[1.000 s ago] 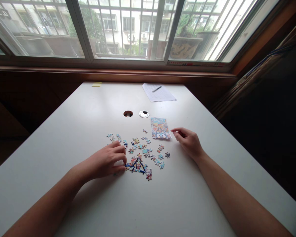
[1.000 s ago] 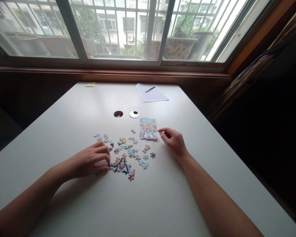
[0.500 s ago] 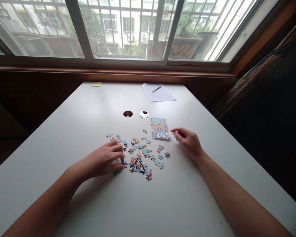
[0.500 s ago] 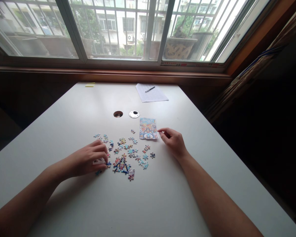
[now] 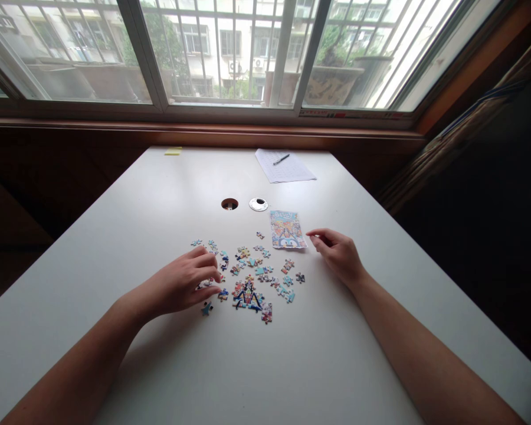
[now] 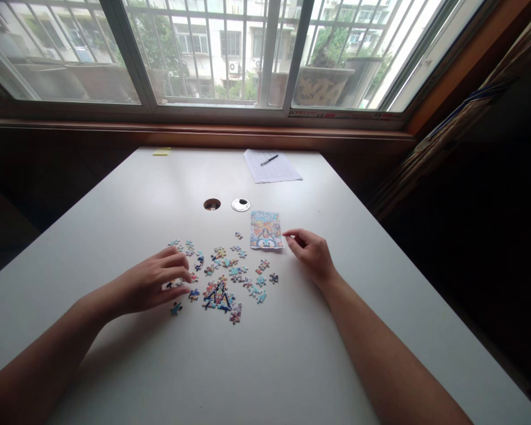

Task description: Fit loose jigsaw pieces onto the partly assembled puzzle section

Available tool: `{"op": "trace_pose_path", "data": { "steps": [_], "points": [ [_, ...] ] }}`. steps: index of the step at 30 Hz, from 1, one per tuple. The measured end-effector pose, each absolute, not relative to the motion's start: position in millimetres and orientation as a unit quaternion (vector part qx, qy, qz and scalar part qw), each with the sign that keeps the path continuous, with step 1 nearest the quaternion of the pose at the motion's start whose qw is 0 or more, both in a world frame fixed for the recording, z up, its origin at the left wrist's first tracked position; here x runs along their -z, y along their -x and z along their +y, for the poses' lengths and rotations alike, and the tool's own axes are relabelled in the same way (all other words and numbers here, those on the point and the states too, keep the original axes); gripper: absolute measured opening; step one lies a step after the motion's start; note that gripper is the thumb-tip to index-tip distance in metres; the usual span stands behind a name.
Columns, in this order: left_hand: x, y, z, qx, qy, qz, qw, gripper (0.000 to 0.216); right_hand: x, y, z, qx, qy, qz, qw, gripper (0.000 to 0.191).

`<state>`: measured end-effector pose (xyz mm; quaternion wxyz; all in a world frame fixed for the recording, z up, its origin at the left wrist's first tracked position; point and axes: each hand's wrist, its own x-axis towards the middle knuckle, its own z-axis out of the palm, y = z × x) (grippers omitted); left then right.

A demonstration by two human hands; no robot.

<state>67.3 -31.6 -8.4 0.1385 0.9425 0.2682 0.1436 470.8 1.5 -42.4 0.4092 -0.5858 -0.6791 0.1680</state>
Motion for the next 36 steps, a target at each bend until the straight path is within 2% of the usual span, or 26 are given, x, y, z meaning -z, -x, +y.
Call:
{"op": "trace_pose_path", "data": {
  "steps": [13,27,36],
  "points": [
    [6,-34,-13,-0.216,-0.882,0.418,-0.015,0.017,43,-471,2,-0.166,0.584,-0.681,0.41,0.028],
    [12,-21,-4,-0.199,-0.851,0.48,-0.071,0.02,47,-474,3,-0.163,0.583,-0.68,0.413,0.028],
    [16,-19,-1,-0.199,-0.845,0.493,-0.054,0.019,49,-475,4,-0.162,0.586,-0.677,0.414,0.027]
  ]
}}
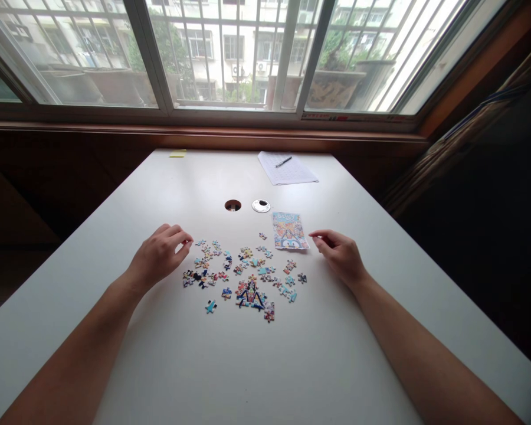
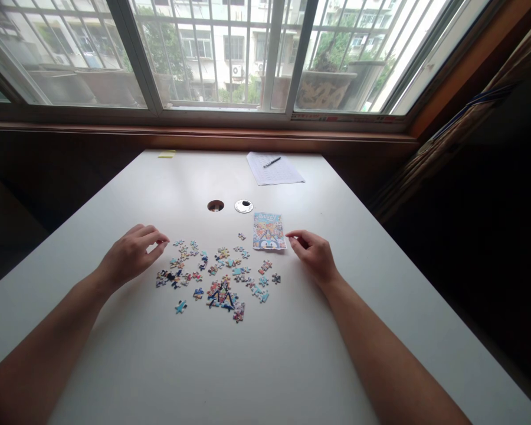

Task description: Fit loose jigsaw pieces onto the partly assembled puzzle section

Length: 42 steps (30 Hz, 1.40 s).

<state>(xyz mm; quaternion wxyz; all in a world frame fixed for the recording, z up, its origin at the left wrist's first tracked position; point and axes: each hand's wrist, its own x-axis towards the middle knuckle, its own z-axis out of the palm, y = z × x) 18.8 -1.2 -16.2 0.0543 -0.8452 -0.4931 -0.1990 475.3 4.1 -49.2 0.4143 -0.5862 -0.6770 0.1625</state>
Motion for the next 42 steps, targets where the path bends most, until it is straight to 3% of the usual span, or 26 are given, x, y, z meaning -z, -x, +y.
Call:
{"op": "trace_pose_path", "data": {
  "steps": [15,42],
  "points": [
    [23,-20,1,0.209,0.845,-0.49,0.04,0.017,49,-475,5,-0.161,0.591,-0.671,0.417,0.026],
    [37,-36,4,0.343,0.8,-0.492,0.01,0.012,52,-477,8,-0.161,0.597,-0.659,0.429,0.029]
  ]
}}
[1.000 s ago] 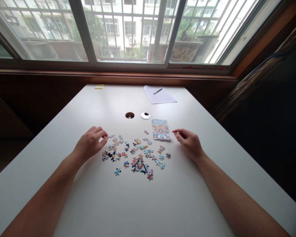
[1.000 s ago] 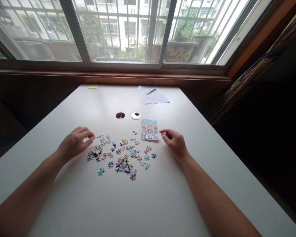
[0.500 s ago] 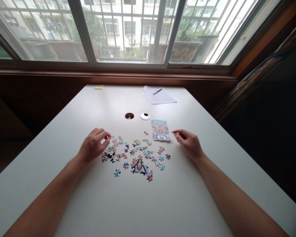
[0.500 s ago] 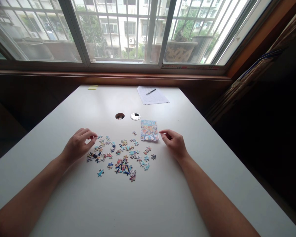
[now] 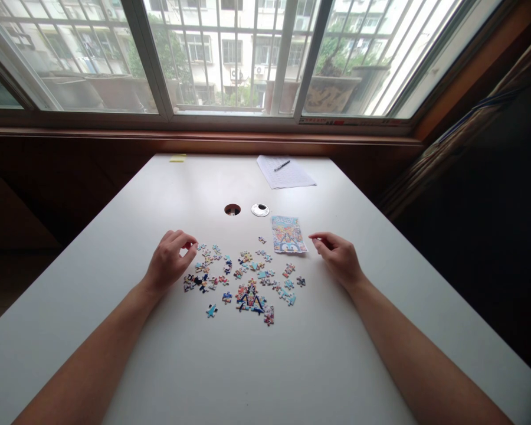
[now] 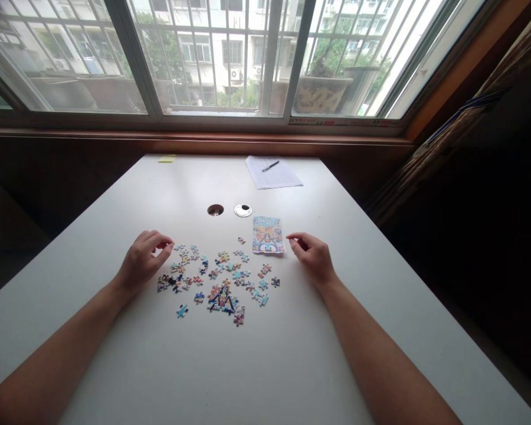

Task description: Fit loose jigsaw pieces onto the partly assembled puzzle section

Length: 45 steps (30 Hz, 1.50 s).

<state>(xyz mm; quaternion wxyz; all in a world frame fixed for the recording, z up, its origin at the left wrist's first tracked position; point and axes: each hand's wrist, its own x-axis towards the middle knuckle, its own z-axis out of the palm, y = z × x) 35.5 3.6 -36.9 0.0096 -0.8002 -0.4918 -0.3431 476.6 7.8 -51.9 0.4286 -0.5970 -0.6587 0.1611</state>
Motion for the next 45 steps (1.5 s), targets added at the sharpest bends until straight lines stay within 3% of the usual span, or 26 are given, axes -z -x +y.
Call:
{"op": "trace_pose_path", "data": {
  "steps": [45],
  "points": [
    [34,-41,1,0.343,0.81,-0.476,-0.023,0.014,57,-477,23,-0.163,0.676,-0.572,0.436,0.031]
  ]
}}
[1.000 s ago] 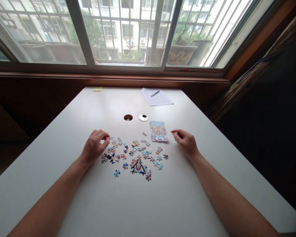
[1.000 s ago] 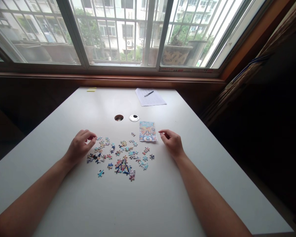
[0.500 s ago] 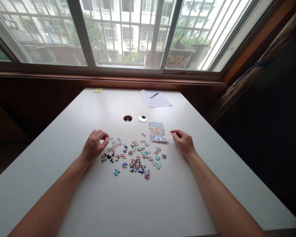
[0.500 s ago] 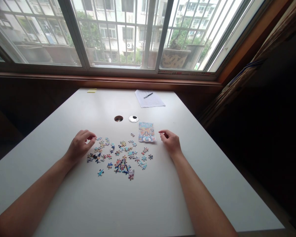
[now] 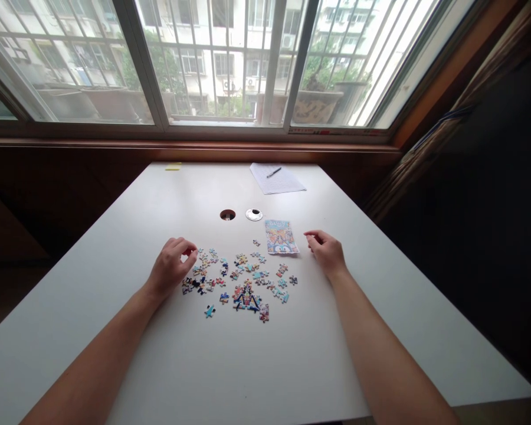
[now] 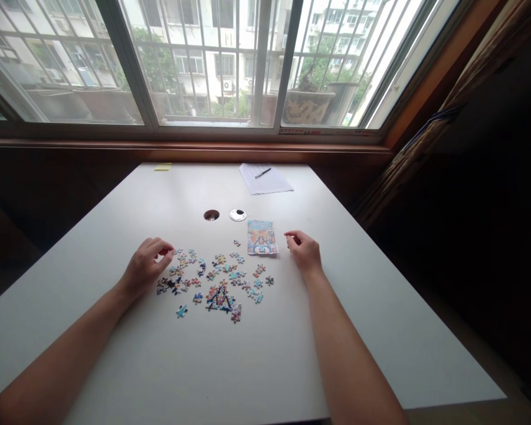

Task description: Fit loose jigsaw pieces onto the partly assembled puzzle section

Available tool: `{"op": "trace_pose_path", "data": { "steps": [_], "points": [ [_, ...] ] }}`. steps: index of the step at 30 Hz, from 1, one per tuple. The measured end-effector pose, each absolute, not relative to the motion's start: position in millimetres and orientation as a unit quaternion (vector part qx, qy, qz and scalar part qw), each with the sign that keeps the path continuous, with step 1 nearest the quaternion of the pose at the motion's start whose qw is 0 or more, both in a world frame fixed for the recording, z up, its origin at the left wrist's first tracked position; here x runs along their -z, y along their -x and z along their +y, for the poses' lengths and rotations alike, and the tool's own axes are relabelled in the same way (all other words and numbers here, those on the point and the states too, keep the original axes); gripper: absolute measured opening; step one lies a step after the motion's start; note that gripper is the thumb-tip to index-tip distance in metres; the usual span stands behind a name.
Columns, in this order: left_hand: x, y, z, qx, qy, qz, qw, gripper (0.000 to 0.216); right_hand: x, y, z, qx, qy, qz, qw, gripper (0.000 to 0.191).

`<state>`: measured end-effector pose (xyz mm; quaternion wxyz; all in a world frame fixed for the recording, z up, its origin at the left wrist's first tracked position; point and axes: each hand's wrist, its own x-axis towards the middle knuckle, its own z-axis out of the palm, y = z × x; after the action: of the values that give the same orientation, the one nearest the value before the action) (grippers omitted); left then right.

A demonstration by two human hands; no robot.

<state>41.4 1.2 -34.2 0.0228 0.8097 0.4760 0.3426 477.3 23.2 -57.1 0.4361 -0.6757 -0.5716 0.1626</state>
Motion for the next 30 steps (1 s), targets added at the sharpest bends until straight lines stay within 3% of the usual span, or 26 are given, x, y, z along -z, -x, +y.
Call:
{"op": "trace_pose_path", "data": {
  "steps": [30],
  "points": [
    [36.7,-49.5,-1.1,-0.33,-0.828,0.449,0.055,0.011,50.5,-468.5,20.3,-0.144,0.648,-0.605,0.439,0.031]
  ]
}}
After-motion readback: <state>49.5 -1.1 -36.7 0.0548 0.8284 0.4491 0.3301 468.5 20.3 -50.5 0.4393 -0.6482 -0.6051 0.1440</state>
